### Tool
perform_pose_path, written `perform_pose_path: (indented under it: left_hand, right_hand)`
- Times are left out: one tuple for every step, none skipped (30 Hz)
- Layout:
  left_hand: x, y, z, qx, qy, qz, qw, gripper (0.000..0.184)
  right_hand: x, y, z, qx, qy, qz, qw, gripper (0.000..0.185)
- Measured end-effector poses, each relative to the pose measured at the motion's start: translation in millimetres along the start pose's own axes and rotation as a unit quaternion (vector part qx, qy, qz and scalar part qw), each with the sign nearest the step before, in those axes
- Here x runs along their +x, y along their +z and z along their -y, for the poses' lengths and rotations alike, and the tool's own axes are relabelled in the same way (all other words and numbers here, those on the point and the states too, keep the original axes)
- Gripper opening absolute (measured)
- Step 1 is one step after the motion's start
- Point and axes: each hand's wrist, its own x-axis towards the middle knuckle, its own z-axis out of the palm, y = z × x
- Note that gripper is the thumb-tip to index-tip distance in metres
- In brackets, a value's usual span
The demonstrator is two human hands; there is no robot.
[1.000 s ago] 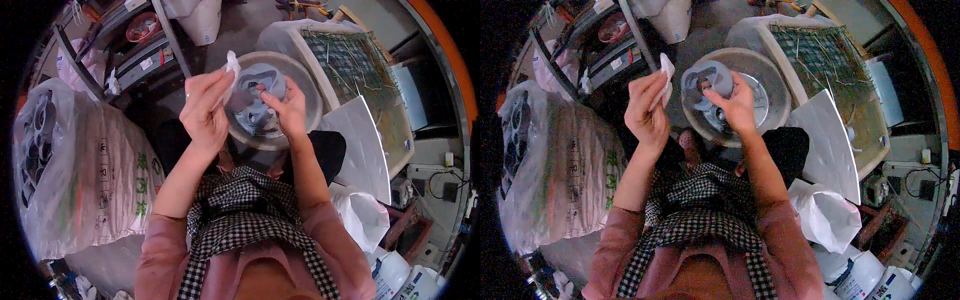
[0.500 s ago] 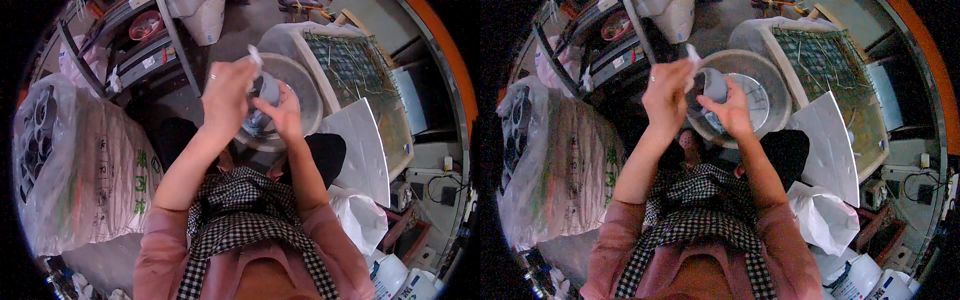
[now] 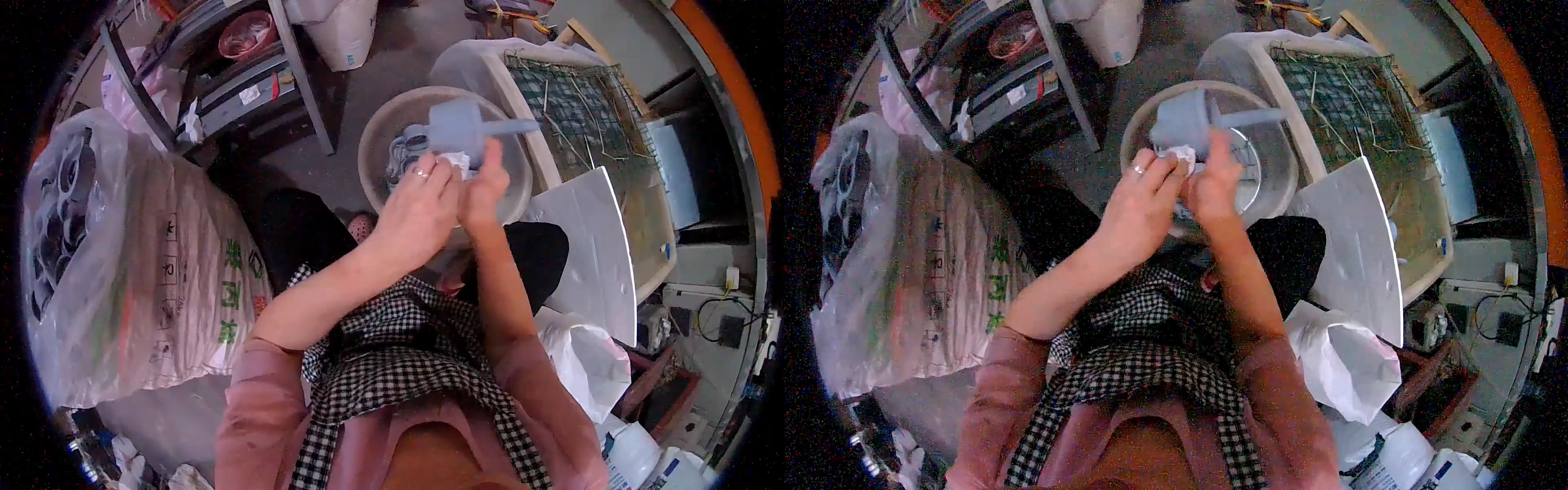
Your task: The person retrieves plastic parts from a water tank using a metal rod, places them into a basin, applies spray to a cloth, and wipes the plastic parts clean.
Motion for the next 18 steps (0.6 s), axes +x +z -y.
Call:
perform_pose_path:
  left_hand:
    - [1,-8,4,-0.115,0.012,-0.055,0.992,0.035]
    - [1,-19,15,-0.114,0.037,-0.159,0.980,0.044]
    - [5,-32,25,-0.087,0.033,-0.226,0.970,0.042]
    - [9,-46,27,-0.090,-0.049,-0.246,0.964,0.039]
    - [10,-50,34,-0.107,-0.116,-0.249,0.956,0.035]
    - [10,-46,44,-0.129,-0.167,-0.250,0.945,0.033]
    - [8,-41,52,-0.184,-0.201,-0.247,0.930,0.032]
    - [6,-38,55,-0.189,-0.197,-0.247,0.930,0.032]
    - [5,-36,57,-0.206,-0.234,-0.227,0.923,0.032]
    - [3,-33,58,-0.221,-0.274,-0.205,0.913,0.031]
    - [1,-31,61,-0.239,-0.268,-0.212,0.909,0.031]
    - [3,-31,61,-0.241,-0.268,-0.211,0.909,0.031]
    - [4,-33,60,-0.229,-0.278,-0.204,0.910,0.030]
    - [6,-34,59,-0.217,-0.287,-0.198,0.912,0.029]
    - [7,-35,59,-0.218,-0.287,-0.198,0.912,0.029]
    - [9,-36,59,-0.224,-0.278,-0.198,0.913,0.029]
    - [10,-37,59,-0.229,-0.268,-0.198,0.915,0.028]
    - [11,-37,58,-0.228,-0.268,-0.199,0.915,0.028]
  right_hand:
    - [6,-13,4,0.191,0.040,-0.008,0.981,0.048]
    - [10,-23,5,0.375,0.081,-0.017,0.923,0.044]
    - [14,-23,-11,0.435,0.090,-0.031,0.895,0.038]
    - [13,-26,-13,0.430,0.090,-0.032,0.898,0.038]
    - [13,-29,-13,0.521,0.125,-0.017,0.844,0.035]
    - [14,-31,-14,0.607,0.156,-0.001,0.780,0.032]
    - [16,-29,-13,0.678,0.152,0.013,0.719,0.037]
    - [16,-28,-11,0.677,0.148,0.008,0.721,0.037]
    - [16,-28,-4,0.701,0.176,0.002,0.691,0.035]
    - [15,-27,0,0.724,0.206,-0.003,0.659,0.034]
    - [13,-24,-1,0.727,0.204,0.013,0.655,0.032]
    - [13,-24,1,0.727,0.204,0.012,0.656,0.032]
    - [13,-24,5,0.728,0.221,0.012,0.648,0.037]
    - [13,-25,7,0.730,0.237,0.012,0.640,0.042]
    - [13,-25,6,0.730,0.237,0.012,0.641,0.042]
    - [13,-24,4,0.734,0.228,0.020,0.639,0.037]
    - [13,-23,4,0.738,0.220,0.028,0.638,0.033]
    - [13,-23,4,0.738,0.219,0.028,0.637,0.033]
